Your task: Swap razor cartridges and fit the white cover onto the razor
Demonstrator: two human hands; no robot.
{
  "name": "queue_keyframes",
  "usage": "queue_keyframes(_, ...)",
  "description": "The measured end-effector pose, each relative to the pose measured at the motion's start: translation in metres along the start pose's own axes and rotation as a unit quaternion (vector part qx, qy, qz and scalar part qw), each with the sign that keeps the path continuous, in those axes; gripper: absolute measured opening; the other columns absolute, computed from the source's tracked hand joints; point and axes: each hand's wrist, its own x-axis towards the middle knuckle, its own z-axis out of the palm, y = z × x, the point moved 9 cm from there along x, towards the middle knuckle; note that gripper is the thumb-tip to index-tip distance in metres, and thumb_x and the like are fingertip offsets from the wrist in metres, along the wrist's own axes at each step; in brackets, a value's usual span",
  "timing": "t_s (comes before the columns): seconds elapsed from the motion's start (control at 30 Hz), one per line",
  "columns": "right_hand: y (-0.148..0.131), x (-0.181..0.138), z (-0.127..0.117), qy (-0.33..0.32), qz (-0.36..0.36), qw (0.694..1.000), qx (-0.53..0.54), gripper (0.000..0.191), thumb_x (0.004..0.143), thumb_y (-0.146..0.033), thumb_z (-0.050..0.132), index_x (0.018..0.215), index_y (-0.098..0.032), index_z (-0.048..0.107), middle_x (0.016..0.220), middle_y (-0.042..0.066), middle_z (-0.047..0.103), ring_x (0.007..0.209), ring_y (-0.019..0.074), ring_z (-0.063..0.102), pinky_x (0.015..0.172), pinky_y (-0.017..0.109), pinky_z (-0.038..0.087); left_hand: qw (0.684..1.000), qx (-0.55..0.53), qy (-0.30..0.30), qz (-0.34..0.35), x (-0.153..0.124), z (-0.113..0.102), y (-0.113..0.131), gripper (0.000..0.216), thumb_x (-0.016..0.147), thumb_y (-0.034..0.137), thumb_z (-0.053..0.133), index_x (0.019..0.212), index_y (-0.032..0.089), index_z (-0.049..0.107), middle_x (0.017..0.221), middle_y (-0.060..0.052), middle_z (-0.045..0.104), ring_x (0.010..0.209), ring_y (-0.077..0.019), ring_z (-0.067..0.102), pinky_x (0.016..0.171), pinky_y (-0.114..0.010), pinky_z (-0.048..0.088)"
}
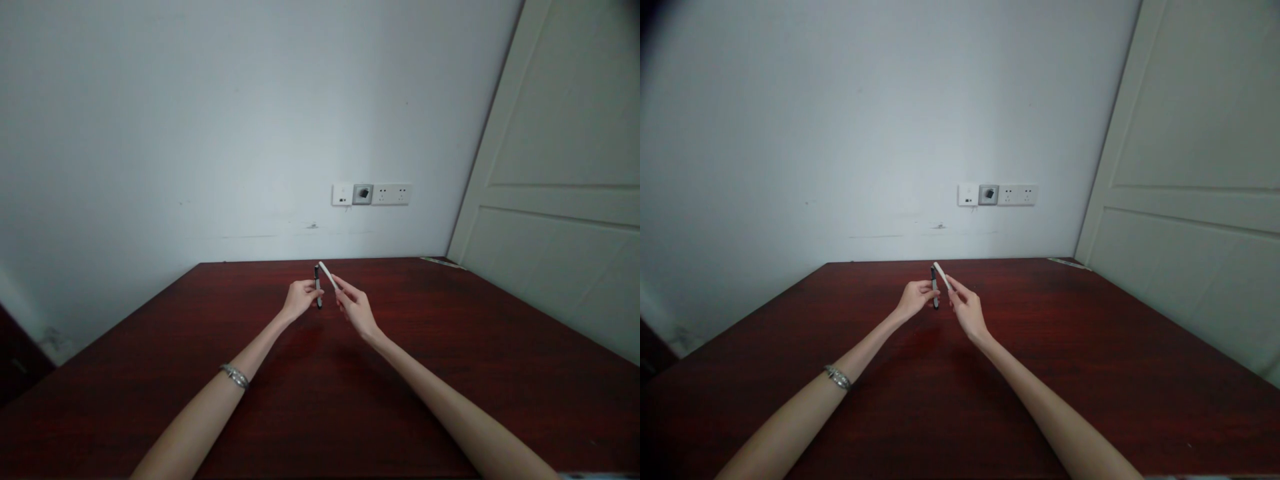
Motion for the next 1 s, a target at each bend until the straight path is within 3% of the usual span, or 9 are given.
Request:
queue_keyframes(0.17, -0.012, 0.004, -0.023, 0.066, -0.078, 0.990, -0.097, 0.048, 0.082, -0.041, 0.047, 0.124, -0.018, 0.054, 0.067, 0.002, 0.056, 0.056, 0.0132, 0.046, 0.053, 0.026, 0.039, 0.993, 0.098, 0.038, 0.054, 0.001, -0.010, 0.005, 0.013, 0.066, 0.023, 0.067, 0.073, 0.013, 0.063, 0.065, -0.004, 0.067, 0.058, -0.0165, 0.063, 0.051, -0.023, 0.046)
queue_keyframes(0.33, -0.022, -0.001, -0.013, 0.026, -0.175, 0.959, -0.219, 0.041, 0.087, -0.034, 0.040, 0.124, -0.024, 0.054, 0.098, 0.007, 0.064, 0.080, 0.0179, 0.057, 0.074, 0.030, 0.045, 0.984, 0.150, 0.053, 0.079, -0.001, -0.008, 0.012, 0.017, 0.067, 0.028, 0.066, 0.068, 0.013, 0.059, 0.060, -0.002, 0.063, 0.054, -0.0143, 0.059, 0.049, -0.022, 0.041)
queue_keyframes(0.57, -0.020, 0.003, -0.025, 0.075, -0.201, 0.930, -0.299, 0.040, 0.088, -0.029, 0.040, 0.125, -0.025, 0.053, 0.085, 0.005, 0.065, 0.069, 0.0161, 0.058, 0.068, 0.027, 0.046, 0.978, 0.167, 0.066, 0.102, -0.006, -0.010, 0.021, 0.019, 0.068, 0.032, 0.065, 0.068, 0.015, 0.058, 0.057, 0.001, 0.061, 0.051, -0.0120, 0.055, 0.050, -0.021, 0.038)
queue_keyframes(0.7, -0.025, -0.001, -0.015, 0.040, -0.223, 0.917, -0.328, 0.040, 0.089, -0.027, 0.039, 0.128, -0.028, 0.050, 0.076, 0.002, 0.060, 0.063, 0.0132, 0.054, 0.063, 0.024, 0.045, 0.975, 0.179, 0.074, 0.109, -0.007, -0.011, 0.024, 0.021, 0.068, 0.034, 0.065, 0.066, 0.015, 0.057, 0.054, 0.001, 0.058, 0.049, -0.0112, 0.053, 0.050, -0.021, 0.036)
queue_keyframes(0.9, -0.023, 0.002, -0.029, 0.092, -0.202, 0.919, -0.326, 0.040, 0.088, -0.026, 0.039, 0.126, -0.026, 0.051, 0.076, 0.002, 0.059, 0.064, 0.0129, 0.054, 0.063, 0.023, 0.044, 0.973, 0.178, 0.072, 0.128, -0.007, -0.011, 0.025, 0.022, 0.069, 0.035, 0.065, 0.066, 0.015, 0.057, 0.053, 0.002, 0.056, 0.048, -0.0101, 0.050, 0.049, -0.020, 0.034)
queue_keyframes(1.0, -0.026, 0.000, -0.024, 0.076, -0.211, 0.916, -0.332, 0.041, 0.089, -0.026, 0.039, 0.128, -0.027, 0.050, 0.075, 0.002, 0.058, 0.063, 0.0122, 0.054, 0.063, 0.022, 0.043, 0.972, 0.181, 0.074, 0.128, -0.007, -0.011, 0.025, 0.021, 0.068, 0.034, 0.065, 0.064, 0.015, 0.056, 0.051, 0.003, 0.055, 0.047, -0.0096, 0.048, 0.048, -0.020, 0.033)
